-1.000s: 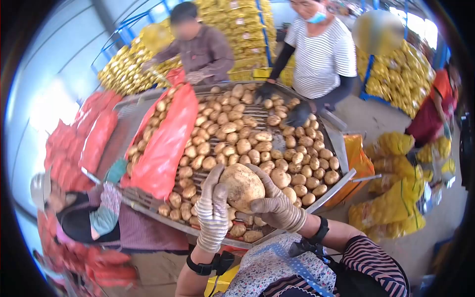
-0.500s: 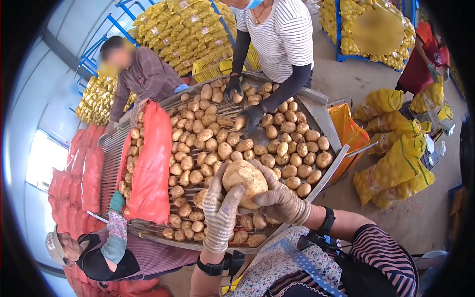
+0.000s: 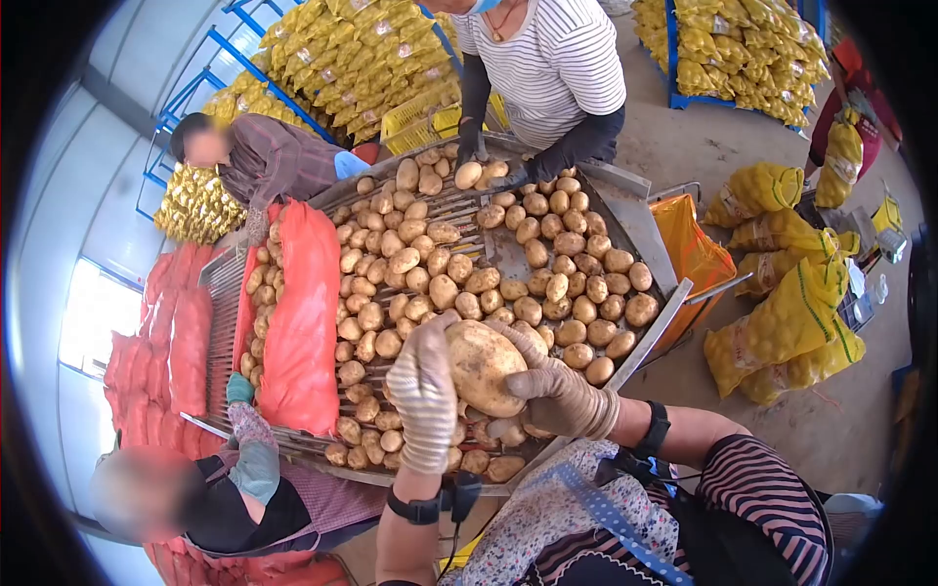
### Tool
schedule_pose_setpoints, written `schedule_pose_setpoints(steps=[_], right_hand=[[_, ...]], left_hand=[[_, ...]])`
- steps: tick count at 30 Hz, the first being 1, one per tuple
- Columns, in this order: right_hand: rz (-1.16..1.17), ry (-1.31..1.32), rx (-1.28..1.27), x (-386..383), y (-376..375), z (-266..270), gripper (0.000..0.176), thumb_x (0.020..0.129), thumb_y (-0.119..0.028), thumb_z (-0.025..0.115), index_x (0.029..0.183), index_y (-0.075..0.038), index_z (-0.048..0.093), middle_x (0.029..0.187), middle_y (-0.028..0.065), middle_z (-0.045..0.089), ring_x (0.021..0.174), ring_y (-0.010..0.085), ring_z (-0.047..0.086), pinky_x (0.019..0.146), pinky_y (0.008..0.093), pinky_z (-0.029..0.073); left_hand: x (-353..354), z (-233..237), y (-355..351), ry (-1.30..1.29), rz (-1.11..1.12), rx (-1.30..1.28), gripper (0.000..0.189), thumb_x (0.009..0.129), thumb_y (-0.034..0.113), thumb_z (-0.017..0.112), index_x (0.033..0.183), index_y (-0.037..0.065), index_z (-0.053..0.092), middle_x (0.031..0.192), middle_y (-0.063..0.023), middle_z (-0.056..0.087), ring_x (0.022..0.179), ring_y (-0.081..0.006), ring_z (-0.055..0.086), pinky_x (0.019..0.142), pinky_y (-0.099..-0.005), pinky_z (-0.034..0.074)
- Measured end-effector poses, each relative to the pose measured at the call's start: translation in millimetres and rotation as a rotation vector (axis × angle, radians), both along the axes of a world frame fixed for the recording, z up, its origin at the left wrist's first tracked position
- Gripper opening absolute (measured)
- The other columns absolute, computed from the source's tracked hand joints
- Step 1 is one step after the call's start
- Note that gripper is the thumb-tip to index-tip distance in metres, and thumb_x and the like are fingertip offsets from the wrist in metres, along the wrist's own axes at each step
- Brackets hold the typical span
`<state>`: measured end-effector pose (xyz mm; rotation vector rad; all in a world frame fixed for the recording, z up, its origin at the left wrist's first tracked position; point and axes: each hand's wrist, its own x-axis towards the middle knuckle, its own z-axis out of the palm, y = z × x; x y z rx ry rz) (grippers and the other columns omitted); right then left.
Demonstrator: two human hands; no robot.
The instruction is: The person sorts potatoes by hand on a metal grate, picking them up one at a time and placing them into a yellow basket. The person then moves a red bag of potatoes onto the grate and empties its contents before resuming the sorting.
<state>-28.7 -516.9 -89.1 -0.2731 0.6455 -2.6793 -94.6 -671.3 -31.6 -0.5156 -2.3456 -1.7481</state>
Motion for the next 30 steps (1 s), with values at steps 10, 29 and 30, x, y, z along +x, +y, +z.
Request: schedule_pose_setpoints(steps=[10, 29, 30], right_hand=[[-0.352, 0.118, 0.434, -17.9, 22.7, -5.4, 0.084, 0.098, -0.059, 0.052, 0.156, -0.007, 0.023, 0.152, 0.0150, 0.039, 0.137, 0.0256, 0.045, 0.114, 0.0354, 0.036], [-0.472, 0.345, 1.218, -30.5, 77.9, 25.0, 0.066, 0.095, -0.049, 0.065, 0.140, -0.004, 0.050, 0.114, 0.0141, 0.066, 0.108, 0.0182, 0.062, 0.092, 0.0339, 0.050], [-0.416, 0.381, 1.185, -33.8, 81.7, 22.8, 0.070, 0.094, -0.054, 0.063, 0.141, -0.005, 0.048, 0.107, 0.0177, 0.067, 0.104, 0.0248, 0.065, 0.088, 0.0369, 0.052]], left_hand=[[46.8, -26.1, 40.8, -0.366, -0.251, 0.380, 0.072, 0.090, 0.008, 0.069, 0.150, 0.012, 0.030, 0.144, -0.0110, 0.044, 0.123, -0.0204, 0.054, 0.103, -0.0326, 0.050], [59.3, -16.1, 50.9, -0.080, -0.190, -0.148, 0.095, 0.078, 0.007, 0.082, 0.153, -0.006, 0.025, 0.148, -0.0205, 0.043, 0.128, -0.0239, 0.050, 0.106, -0.0336, 0.046], [59.1, -20.2, 48.4, -0.141, -0.197, -0.083, 0.094, 0.079, 0.007, 0.082, 0.152, -0.006, 0.026, 0.147, -0.0199, 0.044, 0.128, -0.0238, 0.051, 0.106, -0.0337, 0.046]])
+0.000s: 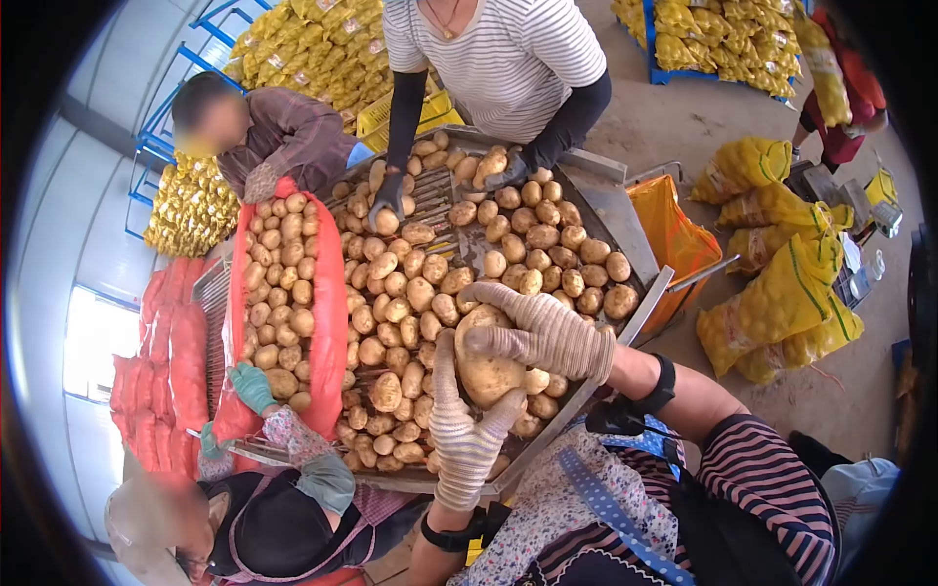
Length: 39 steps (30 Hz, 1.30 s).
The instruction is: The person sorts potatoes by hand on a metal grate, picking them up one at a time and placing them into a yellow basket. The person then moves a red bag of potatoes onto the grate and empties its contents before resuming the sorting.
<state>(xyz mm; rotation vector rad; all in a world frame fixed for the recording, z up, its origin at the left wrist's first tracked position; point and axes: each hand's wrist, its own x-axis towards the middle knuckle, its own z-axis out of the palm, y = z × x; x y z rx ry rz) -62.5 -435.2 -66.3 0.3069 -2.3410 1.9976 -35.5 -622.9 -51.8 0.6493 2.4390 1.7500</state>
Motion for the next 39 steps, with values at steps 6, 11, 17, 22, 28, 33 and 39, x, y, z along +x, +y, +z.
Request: schedule_pose_setpoints(steps=[6, 11, 17, 22, 28, 33, 39], right_hand=[[0.418, -0.314, -0.623, 7.4, 15.8, 4.3, 0.081, 0.091, -0.036, 0.074, 0.155, -0.012, 0.028, 0.141, 0.0116, 0.049, 0.129, 0.0233, 0.050, 0.099, 0.0332, 0.050], [-0.161, 0.180, -0.167, 16.0, -26.1, -11.6, 0.070, 0.092, -0.032, 0.072, 0.149, -0.008, 0.038, 0.129, 0.0135, 0.058, 0.119, 0.0195, 0.057, 0.087, 0.0303, 0.054], [-0.088, -0.166, -0.669, 7.6, -18.7, -17.0, 0.040, 0.100, -0.038, 0.062, 0.112, 0.000, 0.067, 0.093, 0.0019, 0.069, 0.087, 0.0109, 0.064, 0.077, 0.0282, 0.053], [-0.534, 0.116, -0.071, -36.5, 12.8, -149.3, 0.055, 0.100, -0.050, 0.053, 0.129, -0.004, 0.060, 0.130, 0.0176, 0.060, 0.121, 0.0298, 0.057, 0.099, 0.0406, 0.047], [-0.668, -0.248, 0.622, -98.0, 71.1, -241.7, 0.076, 0.095, -0.062, 0.049, 0.153, -0.016, 0.035, 0.158, 0.0162, 0.034, 0.146, 0.0375, 0.029, 0.120, 0.0558, 0.014], [-0.615, -0.196, 0.794, -98.9, 55.4, -243.4, 0.063, 0.095, -0.051, 0.055, 0.145, -0.014, 0.047, 0.147, 0.0135, 0.050, 0.140, 0.0356, 0.039, 0.117, 0.0613, 0.018], [-0.558, -0.127, 0.713, -95.9, 53.9, -246.3, 0.058, 0.097, -0.049, 0.052, 0.138, -0.008, 0.054, 0.145, 0.0150, 0.051, 0.139, 0.0357, 0.040, 0.117, 0.0559, 0.023]], left_hand=[[-3.0, 3.9, -16.0, -0.064, 0.008, 0.141, 0.086, 0.080, 0.003, 0.080, 0.151, -0.004, 0.033, 0.143, -0.0171, 0.049, 0.124, -0.0228, 0.054, 0.105, -0.0343, 0.047], [6.0, 1.6, -11.4, 0.063, 0.006, 0.047, 0.080, 0.080, -0.004, 0.076, 0.149, -0.003, 0.036, 0.139, -0.0171, 0.053, 0.122, -0.0219, 0.056, 0.103, -0.0342, 0.048], [7.1, 1.3, -16.1, -0.183, 0.056, 0.264, 0.078, 0.079, 0.000, 0.077, 0.148, -0.004, 0.039, 0.137, -0.0149, 0.056, 0.120, -0.0221, 0.058, 0.098, -0.0346, 0.053], [5.8, -71.1, -59.6, -0.312, 0.036, 0.197, 0.066, 0.082, 0.019, 0.074, 0.138, -0.003, 0.048, 0.128, -0.0170, 0.060, 0.100, -0.0245, 0.066, 0.077, -0.0332, 0.058], [12.5, -59.7, -58.0, -0.903, 0.134, 0.783, 0.073, 0.083, 0.055, 0.058, 0.123, -0.005, 0.054, 0.110, -0.0185, 0.065, 0.089, -0.0305, 0.067, 0.072, -0.0385, 0.058], [-6.5, -63.6, -60.5, -0.727, 0.278, 0.780, 0.070, 0.084, 0.038, 0.071, 0.137, 0.002, 0.043, 0.111, -0.0160, 0.063, 0.090, -0.0283, 0.068, 0.074, -0.0403, 0.062], [-22.6, -39.9, -39.2, -0.537, 0.291, 0.722, 0.089, 0.078, 0.024, 0.082, 0.149, 0.007, 0.030, 0.134, -0.0157, 0.051, 0.115, -0.0270, 0.061, 0.085, -0.0388, 0.061]])
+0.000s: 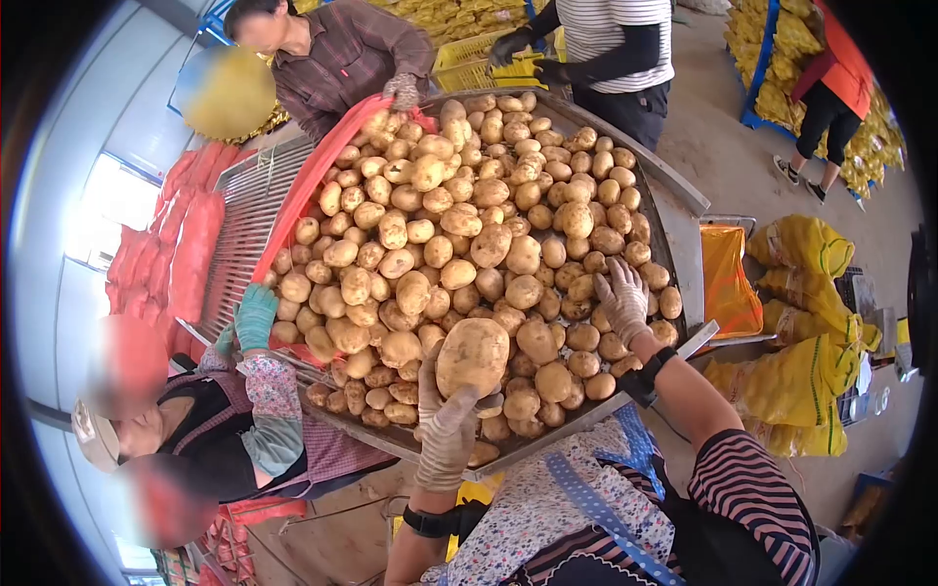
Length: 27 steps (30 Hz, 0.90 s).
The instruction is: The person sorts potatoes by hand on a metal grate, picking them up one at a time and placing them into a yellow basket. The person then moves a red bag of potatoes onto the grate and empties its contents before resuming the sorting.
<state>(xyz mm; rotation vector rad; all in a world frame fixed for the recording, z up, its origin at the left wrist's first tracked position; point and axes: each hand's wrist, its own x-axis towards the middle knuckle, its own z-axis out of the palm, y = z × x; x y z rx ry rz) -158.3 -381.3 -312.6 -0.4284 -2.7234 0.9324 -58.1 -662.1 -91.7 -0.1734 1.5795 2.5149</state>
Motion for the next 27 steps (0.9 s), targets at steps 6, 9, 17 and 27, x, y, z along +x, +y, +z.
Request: schedule_pose_setpoints(steps=[6, 9, 17, 27], right_hand=[[0.539, 0.229, -1.147, 29.0, -77.0, 126.3, 0.077, 0.092, -0.034, 0.070, 0.153, -0.005, 0.033, 0.145, 0.0192, 0.049, 0.137, 0.0297, 0.044, 0.112, 0.0467, 0.039], [0.724, 0.131, -1.020, 51.0, -118.0, 173.7, 0.061, 0.098, -0.038, 0.061, 0.146, -0.003, 0.044, 0.124, 0.0158, 0.064, 0.114, 0.0246, 0.061, 0.100, 0.0414, 0.051], [0.566, -0.096, 0.167, -119.0, -115.5, 126.3, 0.073, 0.085, -0.046, 0.072, 0.142, -0.009, 0.045, 0.138, 0.0177, 0.053, 0.127, 0.0357, 0.052, 0.102, 0.0485, 0.044], [0.551, -0.017, -0.033, -124.8, -92.8, 92.9, 0.095, 0.064, -0.033, 0.089, 0.144, -0.014, 0.041, 0.138, 0.0165, 0.049, 0.126, 0.0380, 0.051, 0.108, 0.0463, 0.042]], left_hand=[[2.1, 8.8, 4.8, 0.133, 0.005, -0.359, 0.080, 0.080, 0.009, 0.080, 0.148, 0.002, 0.037, 0.135, -0.0135, 0.052, 0.120, -0.0231, 0.057, 0.099, -0.0362, 0.053], [6.1, 1.9, -1.0, 0.148, 0.030, -0.406, 0.082, 0.079, 0.008, 0.081, 0.148, 0.002, 0.037, 0.136, -0.0133, 0.052, 0.120, -0.0218, 0.056, 0.102, -0.0343, 0.050], [18.1, 22.3, -20.4, 0.007, 0.184, -0.206, 0.074, 0.083, 0.004, 0.071, 0.148, 0.001, 0.036, 0.134, -0.0142, 0.052, 0.116, -0.0225, 0.057, 0.096, -0.0333, 0.052], [5.9, 27.8, -22.3, -0.070, 0.202, -0.234, 0.073, 0.081, 0.007, 0.073, 0.145, 0.002, 0.038, 0.130, -0.0133, 0.055, 0.116, -0.0239, 0.058, 0.094, -0.0353, 0.054]])
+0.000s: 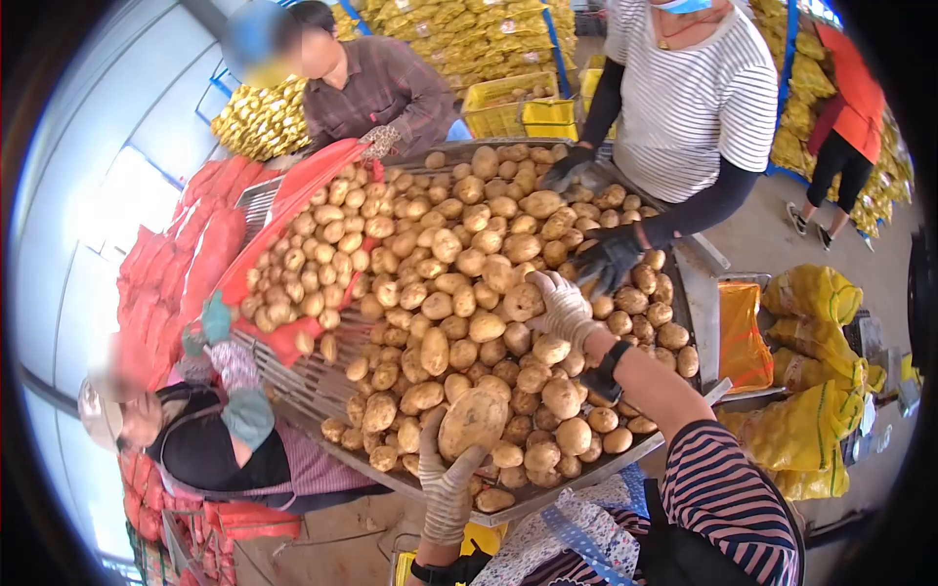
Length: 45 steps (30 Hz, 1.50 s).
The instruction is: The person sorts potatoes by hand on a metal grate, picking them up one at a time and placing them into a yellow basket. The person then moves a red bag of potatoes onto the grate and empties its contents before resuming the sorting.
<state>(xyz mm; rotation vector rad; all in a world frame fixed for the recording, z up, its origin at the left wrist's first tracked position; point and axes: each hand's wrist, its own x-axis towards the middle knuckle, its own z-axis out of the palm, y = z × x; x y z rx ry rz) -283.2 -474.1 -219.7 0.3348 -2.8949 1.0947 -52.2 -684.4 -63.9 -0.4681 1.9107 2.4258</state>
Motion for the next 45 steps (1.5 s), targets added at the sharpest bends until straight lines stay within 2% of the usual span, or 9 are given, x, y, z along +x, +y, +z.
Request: schedule_pose_setpoints(steps=[7, 12, 16, 22, 31, 34, 37, 41, 45], right_hand=[[-0.229, -0.009, -1.021, 63.1, 44.7, 10.9, 0.104, 0.060, -0.020, 0.097, 0.143, -0.005, 0.036, 0.133, 0.0115, 0.050, 0.122, 0.0227, 0.052, 0.107, 0.0351, 0.047], [-0.738, 0.049, -0.811, 117.9, 115.7, -6.1, 0.100, 0.062, -0.035, 0.095, 0.140, -0.004, 0.041, 0.124, 0.0164, 0.060, 0.116, 0.0236, 0.058, 0.101, 0.0334, 0.049], [-1.018, 0.118, -0.734, 130.0, 192.3, -86.4, 0.090, 0.064, -0.027, 0.094, 0.136, -0.003, 0.046, 0.123, 0.0168, 0.062, 0.110, 0.0286, 0.063, 0.097, 0.0394, 0.051], [-1.250, -0.232, -0.453, 146.0, 216.7, -58.1, 0.076, 0.077, -0.043, 0.080, 0.135, -0.008, 0.048, 0.134, 0.0173, 0.058, 0.122, 0.0364, 0.056, 0.105, 0.0442, 0.044], [-1.157, -0.449, -0.179, 141.8, 225.6, -77.5, 0.069, 0.087, -0.043, 0.070, 0.141, -0.009, 0.042, 0.145, 0.0163, 0.049, 0.138, 0.0354, 0.040, 0.111, 0.0512, 0.034], [-1.099, -0.003, 0.031, 158.3, 209.4, -89.2, 0.068, 0.083, -0.031, 0.072, 0.139, -0.005, 0.044, 0.140, 0.0182, 0.051, 0.132, 0.0369, 0.045, 0.107, 0.0492, 0.040], [-0.756, 0.110, -0.156, 199.0, 148.6, -28.5, 0.048, 0.082, -0.024, 0.075, 0.125, -0.009, 0.059, 0.108, 0.0186, 0.069, 0.096, 0.0372, 0.066, 0.086, 0.0447, 0.053], [-0.234, -0.218, -1.221, 224.1, 66.3, 16.0, 0.067, 0.092, -0.028, 0.072, 0.147, -0.004, 0.044, 0.133, 0.0143, 0.060, 0.126, 0.0233, 0.055, 0.106, 0.0347, 0.044], [0.050, -0.014, -0.891, 212.7, 26.6, 95.9, 0.090, 0.088, -0.031, 0.076, 0.156, -0.005, 0.024, 0.146, 0.0178, 0.045, 0.134, 0.0254, 0.046, 0.111, 0.0354, 0.038]], left_hand=[[-23.0, -21.1, 13.9, 0.041, -0.117, -0.059, 0.078, 0.077, 0.007, 0.071, 0.147, 0.003, 0.038, 0.133, -0.0146, 0.054, 0.114, -0.0269, 0.060, 0.079, -0.0349, 0.061], [-20.5, -24.6, 37.5, 0.089, -0.180, -0.141, 0.078, 0.076, 0.024, 0.073, 0.144, 0.004, 0.040, 0.116, -0.0129, 0.058, 0.082, -0.0200, 0.062, 0.062, -0.0313, 0.055], [-19.4, -19.8, 48.7, 0.126, -0.269, -0.201, 0.080, 0.076, 0.030, 0.074, 0.144, 0.004, 0.040, 0.119, -0.0130, 0.057, 0.085, -0.0206, 0.063, 0.064, -0.0310, 0.056], [-18.4, -13.3, 65.6, 0.061, -0.339, -0.123, 0.075, 0.077, 0.024, 0.074, 0.142, 0.004, 0.043, 0.121, -0.0124, 0.058, 0.092, -0.0210, 0.064, 0.066, -0.0323, 0.059], [-12.3, -6.1, 53.4, 0.033, -0.329, -0.074, 0.077, 0.077, 0.013, 0.076, 0.144, 0.003, 0.040, 0.129, -0.0133, 0.054, 0.108, -0.0229, 0.061, 0.076, -0.0330, 0.060], [-12.8, -8.2, 49.3, 0.041, -0.313, -0.064, 0.078, 0.077, 0.013, 0.075, 0.145, 0.002, 0.038, 0.129, -0.0141, 0.054, 0.109, -0.0238, 0.061, 0.077, -0.0335, 0.059], [-10.2, -8.0, 50.5, 0.054, -0.302, -0.036, 0.080, 0.077, 0.012, 0.074, 0.147, 0.000, 0.036, 0.130, -0.0152, 0.054, 0.110, -0.0250, 0.061, 0.079, -0.0334, 0.059], [-12.9, -7.7, 55.2, 0.015, -0.366, -0.036, 0.078, 0.079, 0.007, 0.071, 0.147, -0.004, 0.034, 0.133, -0.0166, 0.054, 0.112, -0.0266, 0.060, 0.081, -0.0335, 0.058], [-7.0, -16.8, 57.1, 0.118, -0.409, -0.076, 0.077, 0.082, 0.001, 0.076, 0.147, -0.001, 0.035, 0.133, -0.0152, 0.054, 0.116, -0.0210, 0.057, 0.100, -0.0325, 0.050]])
